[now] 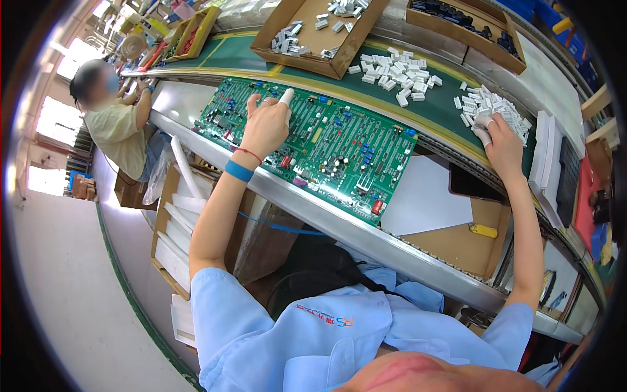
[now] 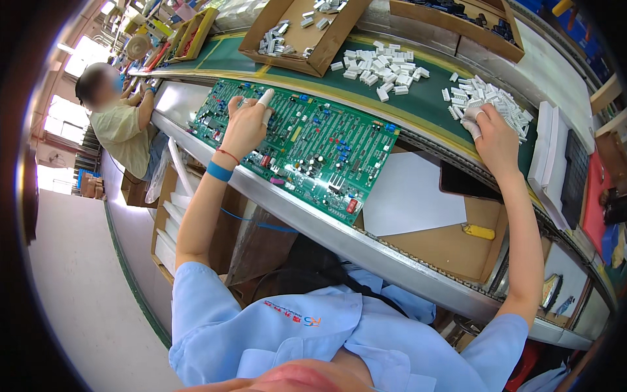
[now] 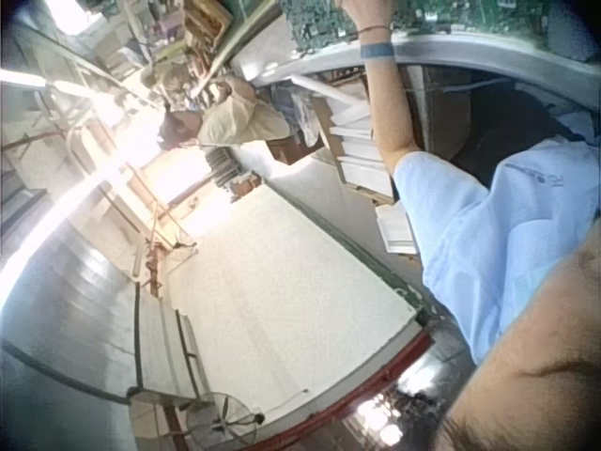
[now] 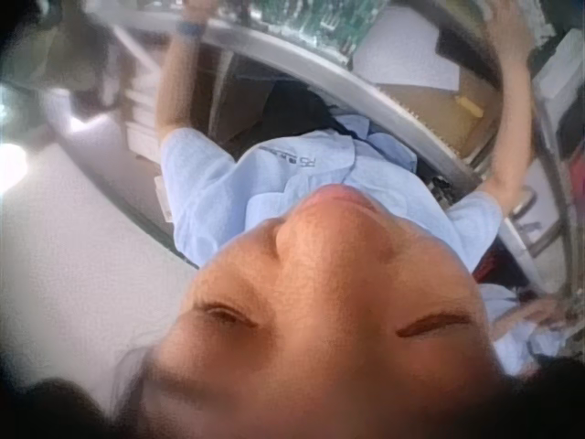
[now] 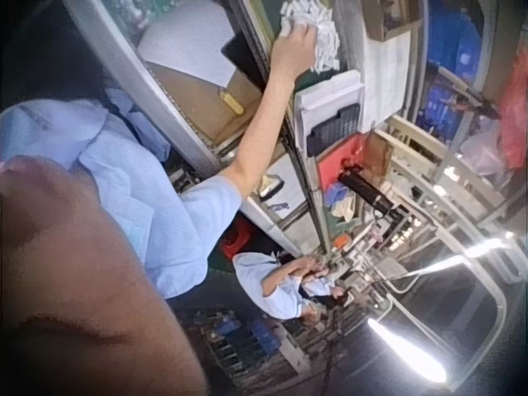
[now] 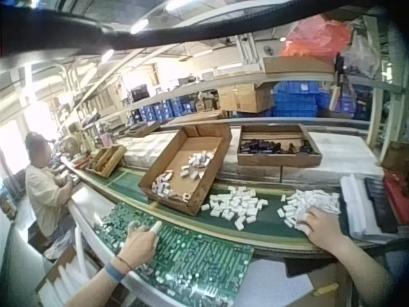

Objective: Insert electronic components and small plastic parts into printed circuit boards on a factory assembly line.

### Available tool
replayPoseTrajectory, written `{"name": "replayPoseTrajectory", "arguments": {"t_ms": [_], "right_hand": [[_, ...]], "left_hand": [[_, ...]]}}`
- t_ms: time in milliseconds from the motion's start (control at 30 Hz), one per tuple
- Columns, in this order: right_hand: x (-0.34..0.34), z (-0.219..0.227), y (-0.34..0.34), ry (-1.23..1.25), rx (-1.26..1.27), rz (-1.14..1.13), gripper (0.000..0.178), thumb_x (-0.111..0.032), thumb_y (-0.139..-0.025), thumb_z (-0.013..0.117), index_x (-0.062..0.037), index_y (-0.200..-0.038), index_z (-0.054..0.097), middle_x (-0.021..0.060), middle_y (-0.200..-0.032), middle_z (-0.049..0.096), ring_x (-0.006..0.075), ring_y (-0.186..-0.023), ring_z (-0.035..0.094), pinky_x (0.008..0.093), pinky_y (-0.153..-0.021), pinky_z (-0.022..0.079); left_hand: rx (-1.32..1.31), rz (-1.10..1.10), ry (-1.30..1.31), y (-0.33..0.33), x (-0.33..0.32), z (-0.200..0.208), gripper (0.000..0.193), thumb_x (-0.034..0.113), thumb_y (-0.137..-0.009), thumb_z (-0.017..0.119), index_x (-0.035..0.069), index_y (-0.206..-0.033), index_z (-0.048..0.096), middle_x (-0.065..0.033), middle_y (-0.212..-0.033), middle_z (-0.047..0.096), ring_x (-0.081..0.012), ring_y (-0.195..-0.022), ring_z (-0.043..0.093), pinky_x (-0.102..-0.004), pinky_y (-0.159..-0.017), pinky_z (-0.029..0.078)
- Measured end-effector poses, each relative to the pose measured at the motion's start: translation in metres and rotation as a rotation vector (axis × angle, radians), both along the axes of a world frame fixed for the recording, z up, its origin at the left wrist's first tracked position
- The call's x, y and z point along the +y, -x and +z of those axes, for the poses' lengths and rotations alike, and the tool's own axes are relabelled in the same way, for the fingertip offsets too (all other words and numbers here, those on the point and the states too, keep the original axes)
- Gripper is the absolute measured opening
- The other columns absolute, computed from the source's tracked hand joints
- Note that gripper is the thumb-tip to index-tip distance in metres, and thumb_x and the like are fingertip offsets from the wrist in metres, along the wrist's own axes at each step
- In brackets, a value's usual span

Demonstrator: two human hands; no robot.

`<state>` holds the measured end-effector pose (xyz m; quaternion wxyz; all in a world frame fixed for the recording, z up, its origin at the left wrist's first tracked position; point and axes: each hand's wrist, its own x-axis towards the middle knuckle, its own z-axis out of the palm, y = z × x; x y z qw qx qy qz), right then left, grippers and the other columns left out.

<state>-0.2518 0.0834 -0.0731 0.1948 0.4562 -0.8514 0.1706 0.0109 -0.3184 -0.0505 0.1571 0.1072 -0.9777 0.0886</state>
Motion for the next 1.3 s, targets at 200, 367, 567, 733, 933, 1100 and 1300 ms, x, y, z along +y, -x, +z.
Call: {"name": "replayPoseTrajectory", "arguments": {"t_ms": [200, 367, 567, 733, 933, 1100, 1300], "right_hand": [[0.010, -0.004, 0.006, 0.014, 0.130, 0.040, 0.011, -0.017, -0.083, 0.065, -0.0097, -0.091, 0.064, 0.0043, -0.099, 0.062, 0.0273, -0.078, 0.063, 0.0368, -0.062, 0.050], [0.012, 0.009, 0.003, 0.157, 0.033, 0.033, 0.011, -0.016, -0.085, 0.063, -0.0144, -0.096, 0.063, 0.0041, -0.086, 0.064, 0.0283, -0.069, 0.063, 0.0359, -0.058, 0.050], [0.029, 0.014, 0.006, 0.108, 0.066, 0.009, 0.015, -0.014, -0.087, 0.059, -0.0170, -0.100, 0.065, 0.0031, -0.090, 0.066, 0.0264, -0.077, 0.064, 0.0351, -0.061, 0.050], [0.041, 0.017, -0.001, 0.113, -0.124, -0.067, 0.017, -0.011, -0.086, 0.056, -0.0142, -0.098, 0.068, 0.0051, -0.091, 0.066, 0.0279, -0.083, 0.063, 0.0370, -0.070, 0.050], [0.061, 0.018, -0.003, 0.212, -0.394, -0.044, 0.020, -0.008, -0.087, 0.053, -0.0100, -0.101, 0.068, 0.0096, -0.095, 0.068, 0.0260, -0.082, 0.064, 0.0344, -0.075, 0.050], [0.072, 0.021, -0.005, 0.279, -0.529, -0.089, 0.022, -0.013, -0.086, 0.060, -0.0106, -0.106, 0.068, 0.0096, -0.093, 0.069, 0.0196, -0.085, 0.066, 0.0312, -0.075, 0.050], [0.059, 0.040, -0.036, 0.115, -0.234, -0.031, 0.010, -0.014, -0.083, 0.068, -0.0083, -0.090, 0.071, 0.0016, -0.080, 0.059, 0.0158, -0.068, 0.056, 0.0274, -0.062, 0.044]], "left_hand": [[-0.052, -0.062, -0.060, 0.006, 0.016, 0.005, 0.020, 0.007, -0.084, 0.054, 0.000, -0.098, 0.065, -0.0152, -0.086, 0.066, -0.0264, -0.095, 0.061, -0.0500, -0.101, 0.028], [-0.023, -0.150, -0.101, 0.005, 0.027, 0.009, 0.021, 0.003, -0.080, 0.054, -0.003, -0.098, 0.064, -0.0173, -0.089, 0.066, -0.0303, -0.091, 0.061, -0.0505, -0.102, 0.028], [-0.126, -0.296, -0.164, 0.024, 0.086, 0.016, 0.036, 0.000, -0.082, 0.054, -0.003, -0.118, 0.057, -0.0156, -0.089, 0.067, -0.0291, -0.095, 0.060, -0.0496, -0.103, 0.027], [-0.159, -0.463, -0.175, 0.040, 0.148, 0.023, 0.046, 0.003, -0.086, 0.055, -0.002, -0.131, 0.048, -0.0104, -0.079, 0.065, -0.0267, -0.096, 0.060, -0.0487, -0.104, 0.026], [-0.200, -0.606, -0.135, 0.061, 0.193, 0.028, 0.046, 0.010, -0.086, 0.060, -0.006, -0.127, 0.050, -0.0111, -0.074, 0.063, -0.0284, -0.089, 0.061, -0.0477, -0.101, 0.031], [-0.093, -0.665, 0.051, 0.117, 0.197, 0.039, 0.010, 0.015, -0.083, 0.063, 0.015, -0.092, 0.067, -0.0077, -0.075, 0.063, -0.0238, -0.079, 0.062, -0.0456, -0.100, 0.034], [-0.078, -0.873, -0.020, 0.207, 0.213, 0.035, 0.008, 0.012, -0.079, 0.063, 0.006, -0.084, 0.066, -0.0084, -0.079, 0.063, -0.0251, -0.081, 0.061, -0.0406, -0.086, 0.039]]}}
